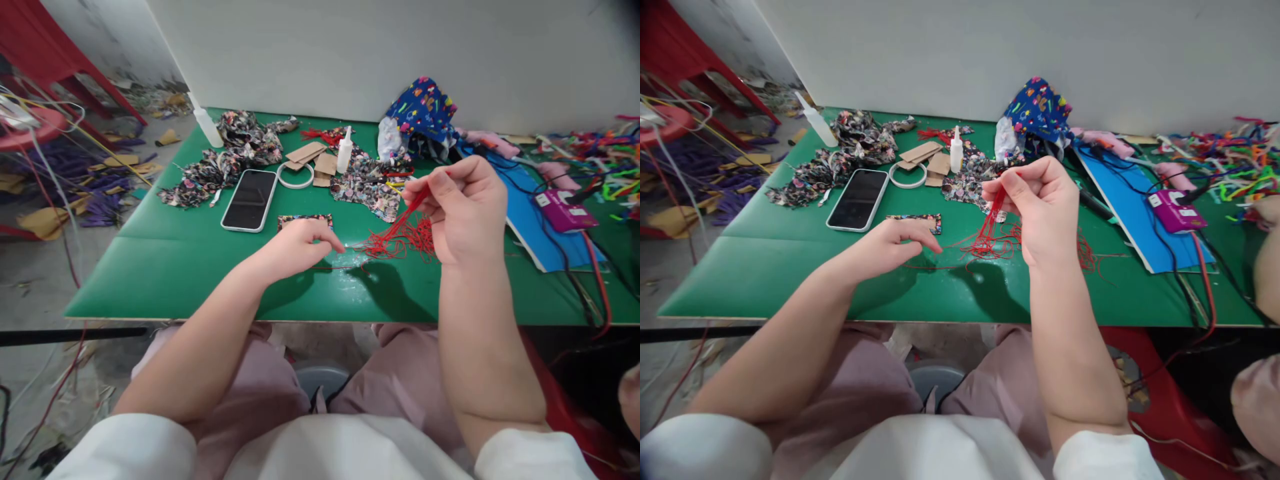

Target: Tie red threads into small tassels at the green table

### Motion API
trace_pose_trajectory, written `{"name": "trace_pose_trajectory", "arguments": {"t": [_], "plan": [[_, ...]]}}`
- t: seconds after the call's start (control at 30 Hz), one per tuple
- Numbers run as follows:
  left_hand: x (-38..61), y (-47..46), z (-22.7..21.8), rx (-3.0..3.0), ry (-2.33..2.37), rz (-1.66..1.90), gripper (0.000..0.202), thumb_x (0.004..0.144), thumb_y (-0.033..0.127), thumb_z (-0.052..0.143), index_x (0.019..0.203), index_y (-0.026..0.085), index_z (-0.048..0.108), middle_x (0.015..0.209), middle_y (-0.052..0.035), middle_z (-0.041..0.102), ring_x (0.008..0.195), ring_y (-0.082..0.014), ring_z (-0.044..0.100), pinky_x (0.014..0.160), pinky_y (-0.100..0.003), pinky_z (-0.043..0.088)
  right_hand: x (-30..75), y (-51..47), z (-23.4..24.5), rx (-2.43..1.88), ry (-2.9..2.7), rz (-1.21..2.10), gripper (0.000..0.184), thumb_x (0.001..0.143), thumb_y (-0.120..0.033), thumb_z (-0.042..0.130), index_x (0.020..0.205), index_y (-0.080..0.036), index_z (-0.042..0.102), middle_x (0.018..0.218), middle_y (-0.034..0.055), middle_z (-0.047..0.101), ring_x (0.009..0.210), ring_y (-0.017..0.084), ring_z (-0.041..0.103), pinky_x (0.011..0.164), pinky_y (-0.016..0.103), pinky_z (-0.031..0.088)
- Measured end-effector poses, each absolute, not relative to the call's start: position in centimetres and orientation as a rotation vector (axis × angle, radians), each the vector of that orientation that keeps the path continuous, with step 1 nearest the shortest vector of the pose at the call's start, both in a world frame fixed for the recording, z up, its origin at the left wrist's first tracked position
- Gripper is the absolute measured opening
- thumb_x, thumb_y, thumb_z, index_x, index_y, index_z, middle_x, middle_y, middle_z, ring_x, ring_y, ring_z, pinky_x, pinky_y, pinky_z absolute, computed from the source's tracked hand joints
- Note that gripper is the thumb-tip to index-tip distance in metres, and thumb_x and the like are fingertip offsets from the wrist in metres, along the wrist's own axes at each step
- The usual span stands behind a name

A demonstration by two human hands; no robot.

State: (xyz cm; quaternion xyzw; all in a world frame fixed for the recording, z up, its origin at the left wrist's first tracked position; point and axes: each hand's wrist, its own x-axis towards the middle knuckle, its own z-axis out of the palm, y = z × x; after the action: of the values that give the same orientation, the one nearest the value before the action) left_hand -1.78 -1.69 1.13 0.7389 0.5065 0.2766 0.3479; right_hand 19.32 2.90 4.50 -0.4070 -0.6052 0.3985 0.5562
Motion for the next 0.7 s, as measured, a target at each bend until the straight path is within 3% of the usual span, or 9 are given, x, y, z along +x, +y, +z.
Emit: {"name": "trace_pose_trajectory", "arguments": {"t": [0.2,0.43,0.57,0.7], "plan": [[-4.2,-2.0,1.0,2.190,1.456,0.105,0.033,0.069,0.013,0.043,0.076,0.021,0.074,0.086,-0.0021,0.071,0.087,-0.0188,0.063,0.092,-0.030,0.043,19.4,2.7,4.7,-0.935,-1.406,0.974,0.014,0.081,-0.032,0.060,0.077,-0.028,0.047,0.078,-0.0009,0.070,0.071,0.018,0.066,0.067,0.035,0.053],[-4.7,-3.4,1.8,2.483,1.668,-0.036,0.030,0.078,0.024,0.044,0.087,0.021,0.073,0.118,-0.0093,0.061,0.106,-0.0275,0.057,0.095,-0.042,0.041,18.7,2.5,4.4,-0.933,-1.445,1.007,0.017,0.079,-0.033,0.062,0.076,-0.027,0.046,0.080,-0.0010,0.070,0.074,0.018,0.068,0.068,0.035,0.055],[-1.0,-5.2,1.0,2.578,1.361,0.043,0.051,0.085,0.040,0.044,0.127,0.013,0.050,0.141,-0.0167,0.039,0.131,-0.0279,0.037,0.107,-0.038,0.031,18.2,2.5,4.1,-0.914,-1.438,1.126,0.022,0.078,-0.035,0.063,0.076,-0.024,0.044,0.075,-0.0014,0.069,0.062,0.015,0.067,0.058,0.029,0.055],[1.8,-6.6,-0.2,2.524,1.317,-0.182,0.077,0.083,0.054,0.044,0.135,-0.002,0.034,0.143,-0.0275,0.025,0.135,-0.0339,0.023,0.108,-0.043,0.028,17.8,2.8,3.1,-0.939,-1.474,1.252,0.025,0.076,-0.037,0.064,0.077,-0.022,0.043,0.074,-0.0017,0.069,0.047,0.010,0.061,0.045,0.023,0.049]]}}
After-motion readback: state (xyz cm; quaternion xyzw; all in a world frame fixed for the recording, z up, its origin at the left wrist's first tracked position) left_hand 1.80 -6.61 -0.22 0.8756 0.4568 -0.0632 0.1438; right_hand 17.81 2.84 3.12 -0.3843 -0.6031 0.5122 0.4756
